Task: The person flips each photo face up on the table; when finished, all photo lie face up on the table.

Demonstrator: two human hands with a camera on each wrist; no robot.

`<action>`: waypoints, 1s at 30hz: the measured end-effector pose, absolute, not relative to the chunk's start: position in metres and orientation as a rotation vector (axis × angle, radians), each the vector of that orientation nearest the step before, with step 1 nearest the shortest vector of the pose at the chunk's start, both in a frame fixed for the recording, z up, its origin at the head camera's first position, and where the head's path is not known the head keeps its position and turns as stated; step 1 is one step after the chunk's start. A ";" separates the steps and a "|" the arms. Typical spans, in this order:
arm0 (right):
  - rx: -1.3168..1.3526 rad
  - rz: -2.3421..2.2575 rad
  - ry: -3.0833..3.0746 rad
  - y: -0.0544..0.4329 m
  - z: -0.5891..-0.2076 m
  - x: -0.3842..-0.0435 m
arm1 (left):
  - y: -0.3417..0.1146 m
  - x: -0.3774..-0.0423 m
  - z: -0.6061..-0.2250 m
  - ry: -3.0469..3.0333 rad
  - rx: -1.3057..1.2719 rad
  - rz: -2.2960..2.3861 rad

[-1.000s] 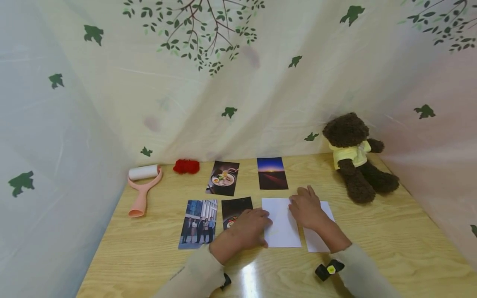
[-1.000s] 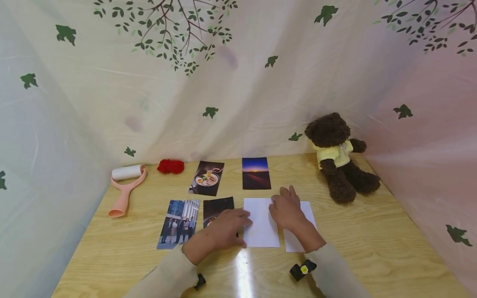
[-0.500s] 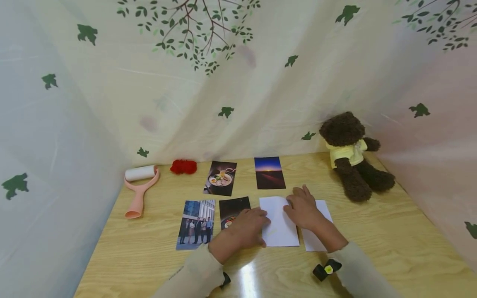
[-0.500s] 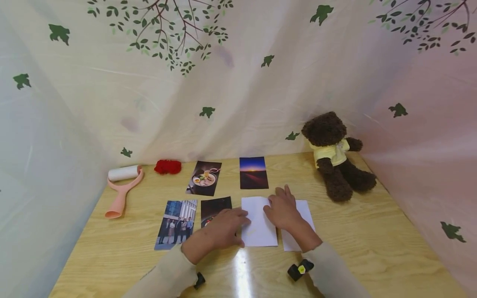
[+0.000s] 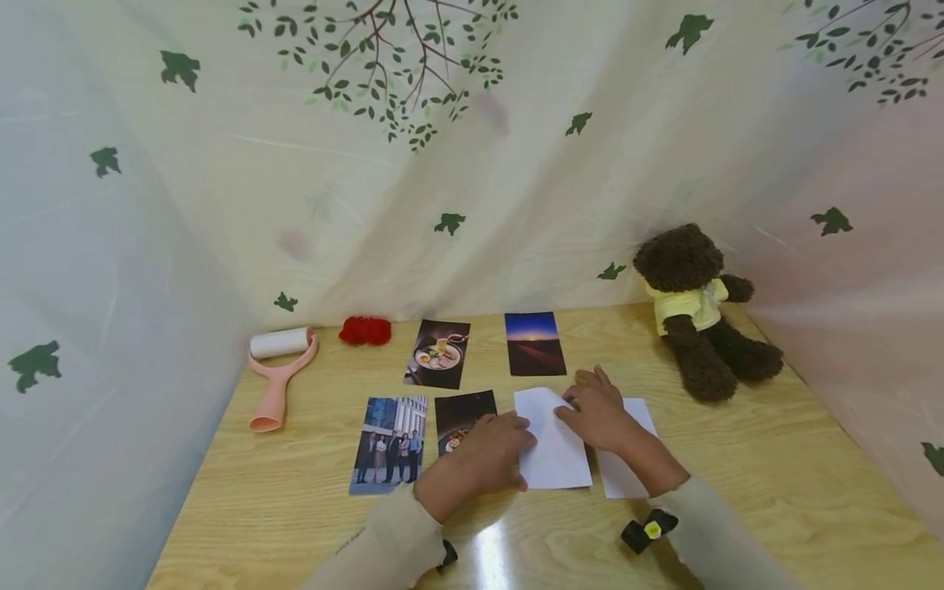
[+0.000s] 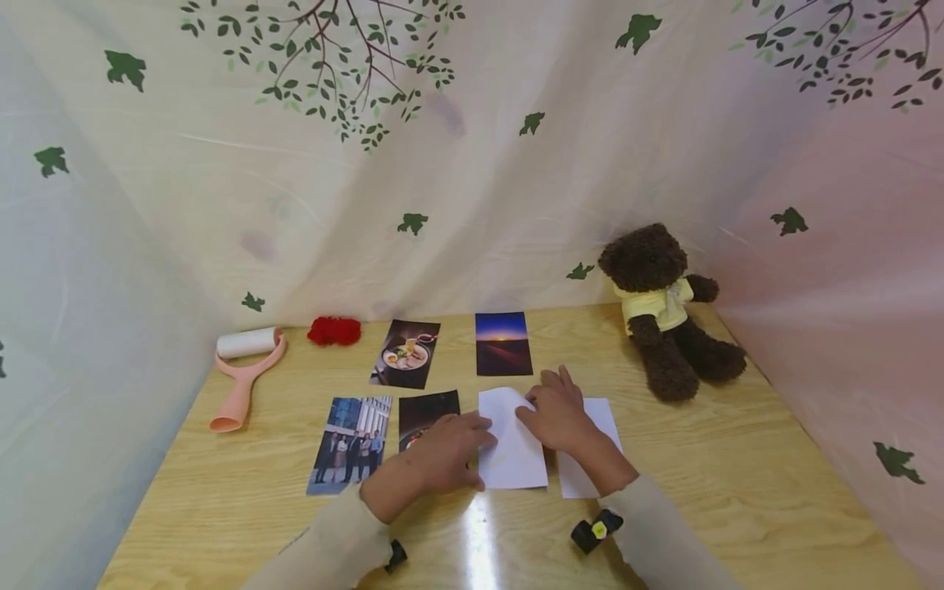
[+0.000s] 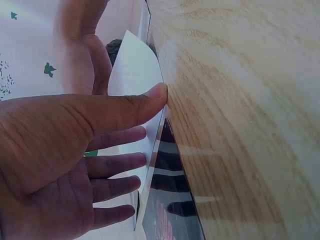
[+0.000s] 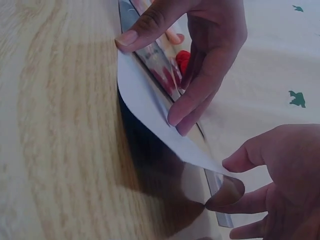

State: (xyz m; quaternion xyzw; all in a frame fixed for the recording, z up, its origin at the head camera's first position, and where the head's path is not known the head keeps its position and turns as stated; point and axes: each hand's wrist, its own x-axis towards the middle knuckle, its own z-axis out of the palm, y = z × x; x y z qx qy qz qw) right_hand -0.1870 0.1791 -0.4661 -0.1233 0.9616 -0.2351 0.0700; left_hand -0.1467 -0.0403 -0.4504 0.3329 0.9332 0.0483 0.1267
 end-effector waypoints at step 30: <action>-0.115 -1.778 2.385 0.181 -0.454 -0.194 | -0.032 -0.156 -0.456 2.746 0.966 0.397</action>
